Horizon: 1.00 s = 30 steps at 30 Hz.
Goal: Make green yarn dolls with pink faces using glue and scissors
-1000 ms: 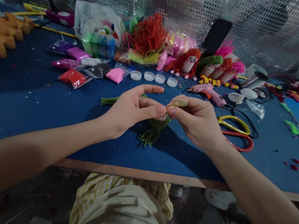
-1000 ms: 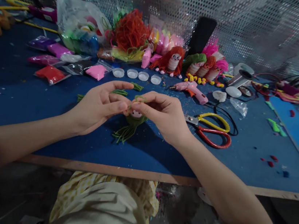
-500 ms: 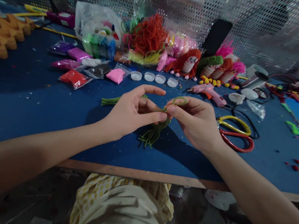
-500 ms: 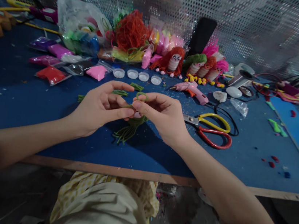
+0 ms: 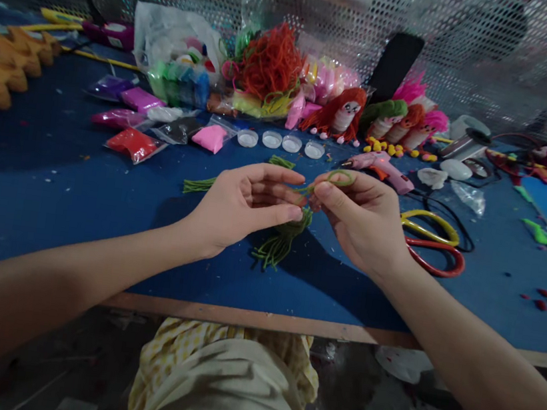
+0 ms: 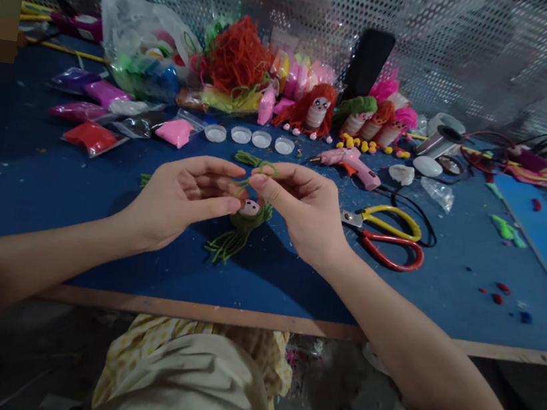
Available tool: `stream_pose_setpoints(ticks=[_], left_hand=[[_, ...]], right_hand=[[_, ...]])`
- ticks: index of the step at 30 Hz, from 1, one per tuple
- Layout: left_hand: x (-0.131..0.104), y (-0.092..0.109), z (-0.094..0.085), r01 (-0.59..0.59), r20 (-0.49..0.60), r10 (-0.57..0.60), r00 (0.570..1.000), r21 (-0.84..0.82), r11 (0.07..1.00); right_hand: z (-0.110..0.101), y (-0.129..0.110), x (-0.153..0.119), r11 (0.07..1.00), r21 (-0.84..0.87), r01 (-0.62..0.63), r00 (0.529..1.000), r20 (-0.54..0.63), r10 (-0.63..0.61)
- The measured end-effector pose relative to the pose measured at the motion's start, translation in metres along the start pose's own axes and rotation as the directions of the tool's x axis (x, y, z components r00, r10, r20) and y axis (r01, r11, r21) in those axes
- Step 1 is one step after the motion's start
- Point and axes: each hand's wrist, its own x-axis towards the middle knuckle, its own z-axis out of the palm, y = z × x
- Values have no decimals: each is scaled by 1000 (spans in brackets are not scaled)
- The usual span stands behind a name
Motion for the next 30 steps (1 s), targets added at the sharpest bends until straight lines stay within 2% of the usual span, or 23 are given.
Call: stream_pose_setpoints(ticks=[7, 12, 24, 30], left_hand=[[0, -3, -1, -30, -39, 31, 999, 35, 999], [-1, -2, -1, -51, -101, 57, 993, 67, 996], [-2, -1, 0, -88, -33, 91, 995, 73, 993], [-3, 0, 1, -138, -98, 154, 983, 153, 979]], right_hand=[[-2, 1, 0, 997, -69, 20, 1000, 23, -19], [-1, 0, 0, 999, -28, 20, 1000, 12, -19], [-4, 3, -3, 977, -159, 139, 990, 7, -140], [-6, 7, -2, 962, -184, 204, 979, 53, -198]])
